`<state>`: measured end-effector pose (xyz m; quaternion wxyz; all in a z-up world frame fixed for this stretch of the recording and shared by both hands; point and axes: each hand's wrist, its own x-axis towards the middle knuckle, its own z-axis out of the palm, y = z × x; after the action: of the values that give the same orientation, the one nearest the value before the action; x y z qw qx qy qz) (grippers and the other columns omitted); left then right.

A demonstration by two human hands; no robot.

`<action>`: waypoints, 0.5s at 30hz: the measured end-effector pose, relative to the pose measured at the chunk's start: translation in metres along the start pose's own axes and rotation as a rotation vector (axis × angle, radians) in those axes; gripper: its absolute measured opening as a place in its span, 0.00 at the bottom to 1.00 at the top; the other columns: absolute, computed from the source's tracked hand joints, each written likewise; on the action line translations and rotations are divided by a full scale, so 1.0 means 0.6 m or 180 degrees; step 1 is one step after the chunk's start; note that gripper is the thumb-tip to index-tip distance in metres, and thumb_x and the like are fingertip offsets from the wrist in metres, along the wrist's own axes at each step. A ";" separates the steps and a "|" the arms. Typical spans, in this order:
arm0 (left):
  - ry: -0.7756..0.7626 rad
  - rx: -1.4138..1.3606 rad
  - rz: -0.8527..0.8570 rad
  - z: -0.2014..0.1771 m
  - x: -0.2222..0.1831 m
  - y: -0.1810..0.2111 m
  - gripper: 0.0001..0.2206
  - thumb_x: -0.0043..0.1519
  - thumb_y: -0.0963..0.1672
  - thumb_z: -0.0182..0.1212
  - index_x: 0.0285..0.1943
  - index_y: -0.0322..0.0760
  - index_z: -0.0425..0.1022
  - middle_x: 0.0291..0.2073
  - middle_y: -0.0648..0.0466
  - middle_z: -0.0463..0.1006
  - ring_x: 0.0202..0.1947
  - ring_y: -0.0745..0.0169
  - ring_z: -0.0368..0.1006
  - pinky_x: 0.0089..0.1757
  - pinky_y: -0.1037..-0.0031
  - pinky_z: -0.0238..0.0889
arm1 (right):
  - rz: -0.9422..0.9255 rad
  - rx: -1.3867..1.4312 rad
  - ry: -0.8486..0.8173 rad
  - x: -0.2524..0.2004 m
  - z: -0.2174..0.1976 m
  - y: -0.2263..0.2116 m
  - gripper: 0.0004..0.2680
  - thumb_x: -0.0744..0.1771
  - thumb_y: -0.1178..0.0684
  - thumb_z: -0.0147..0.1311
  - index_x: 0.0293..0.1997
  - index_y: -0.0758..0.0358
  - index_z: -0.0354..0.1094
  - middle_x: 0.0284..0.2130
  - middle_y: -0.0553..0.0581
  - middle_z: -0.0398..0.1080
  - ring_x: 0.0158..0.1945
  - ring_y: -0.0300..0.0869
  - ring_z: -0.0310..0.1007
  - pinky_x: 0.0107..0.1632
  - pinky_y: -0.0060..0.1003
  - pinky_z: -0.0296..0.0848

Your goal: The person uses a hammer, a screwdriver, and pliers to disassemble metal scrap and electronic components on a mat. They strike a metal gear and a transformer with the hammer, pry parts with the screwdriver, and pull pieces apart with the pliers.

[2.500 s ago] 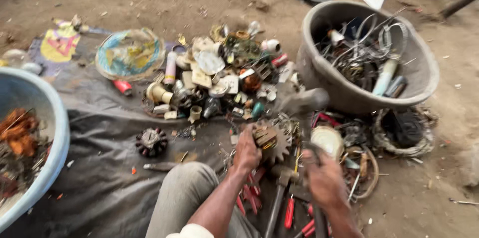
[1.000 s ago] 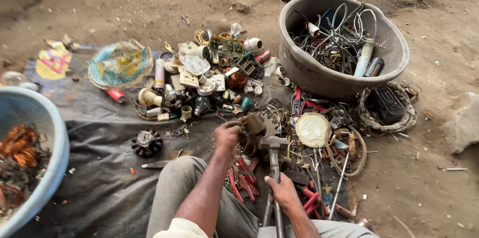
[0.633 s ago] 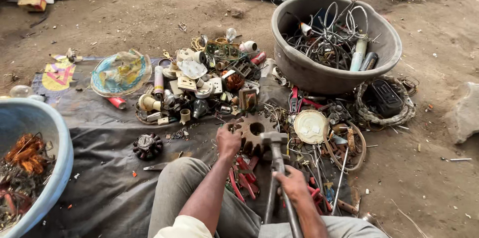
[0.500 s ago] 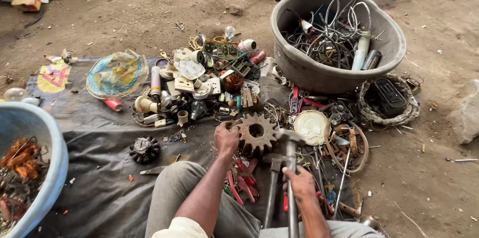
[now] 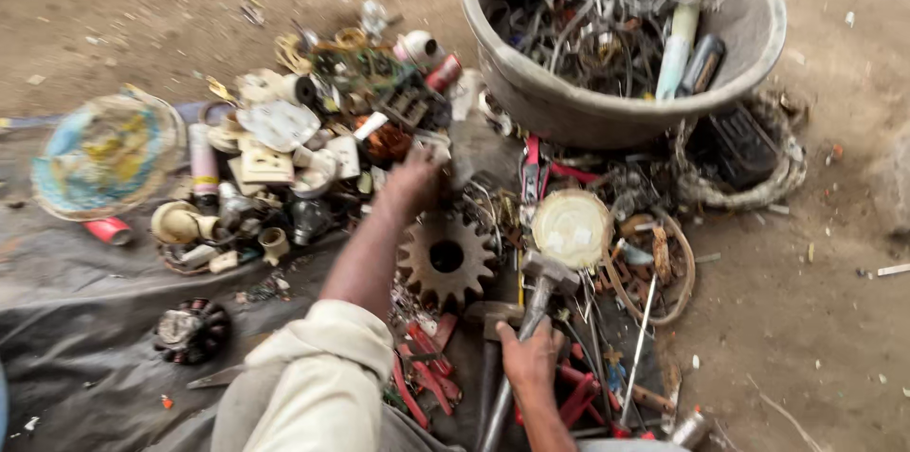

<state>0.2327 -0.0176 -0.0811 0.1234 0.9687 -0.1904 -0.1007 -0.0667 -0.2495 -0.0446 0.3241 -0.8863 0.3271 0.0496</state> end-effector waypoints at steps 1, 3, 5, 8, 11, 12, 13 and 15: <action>-0.0295 0.0090 0.0022 0.001 0.006 -0.013 0.41 0.59 0.43 0.66 0.79 0.49 0.44 0.76 0.40 0.43 0.73 0.41 0.45 0.66 0.49 0.45 | 0.0005 -0.0004 -0.0010 0.000 0.002 0.001 0.28 0.59 0.45 0.69 0.60 0.71 0.61 0.56 0.78 0.59 0.61 0.66 0.60 0.65 0.54 0.62; -0.0524 -0.0086 0.0015 -0.022 -0.007 -0.018 0.45 0.54 0.42 0.69 0.80 0.43 0.44 0.74 0.38 0.49 0.71 0.41 0.51 0.66 0.54 0.50 | -0.0040 0.0018 -0.0029 0.004 0.007 0.001 0.29 0.59 0.45 0.70 0.61 0.73 0.60 0.56 0.79 0.59 0.61 0.67 0.59 0.66 0.55 0.61; -0.0177 -0.0558 -0.0006 -0.070 -0.049 0.003 0.45 0.52 0.42 0.69 0.81 0.39 0.50 0.71 0.35 0.60 0.67 0.40 0.63 0.66 0.60 0.61 | -0.0117 0.0130 0.0087 0.003 0.010 -0.002 0.34 0.59 0.46 0.71 0.65 0.74 0.54 0.56 0.81 0.56 0.61 0.68 0.57 0.65 0.55 0.60; -0.0227 -0.1380 -0.0791 -0.151 -0.124 0.045 0.46 0.49 0.47 0.77 0.77 0.43 0.54 0.63 0.41 0.69 0.63 0.44 0.67 0.63 0.60 0.62 | -0.0265 -0.0118 0.0383 -0.006 -0.003 -0.017 0.35 0.58 0.46 0.72 0.68 0.68 0.53 0.57 0.78 0.56 0.62 0.66 0.56 0.66 0.57 0.57; 0.0230 -0.2452 -0.0865 -0.209 -0.212 0.065 0.49 0.40 0.44 0.80 0.73 0.36 0.57 0.63 0.41 0.70 0.60 0.47 0.71 0.62 0.63 0.64 | -0.1047 0.0257 0.0862 -0.032 -0.036 -0.058 0.31 0.59 0.50 0.69 0.68 0.64 0.57 0.60 0.73 0.58 0.64 0.62 0.59 0.67 0.54 0.60; 0.0286 -0.2894 -0.0887 -0.219 -0.244 0.072 0.44 0.42 0.44 0.80 0.70 0.33 0.62 0.60 0.39 0.72 0.57 0.46 0.73 0.59 0.61 0.69 | -0.1416 0.0515 0.1045 -0.046 -0.049 -0.073 0.29 0.60 0.52 0.67 0.68 0.63 0.59 0.61 0.72 0.59 0.64 0.60 0.60 0.67 0.52 0.61; 0.0370 -0.3341 -0.0910 -0.226 -0.279 0.078 0.39 0.44 0.44 0.80 0.66 0.29 0.67 0.57 0.38 0.74 0.54 0.46 0.76 0.56 0.60 0.73 | -0.1402 0.1134 0.0419 -0.058 -0.062 -0.092 0.30 0.60 0.51 0.66 0.70 0.61 0.56 0.61 0.70 0.59 0.63 0.57 0.63 0.65 0.51 0.65; 0.0218 -0.4901 -0.0757 -0.214 -0.353 0.117 0.29 0.52 0.45 0.74 0.60 0.24 0.74 0.50 0.40 0.83 0.47 0.47 0.82 0.52 0.59 0.76 | -0.1339 0.2297 -0.0900 -0.085 -0.084 -0.124 0.33 0.59 0.50 0.65 0.72 0.59 0.50 0.62 0.66 0.61 0.61 0.52 0.67 0.59 0.47 0.71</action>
<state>0.0474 0.0289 0.0917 0.7553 0.6267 0.0422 -0.1871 -0.0671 -0.2094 0.0507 0.6575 -0.7481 0.0884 -0.0141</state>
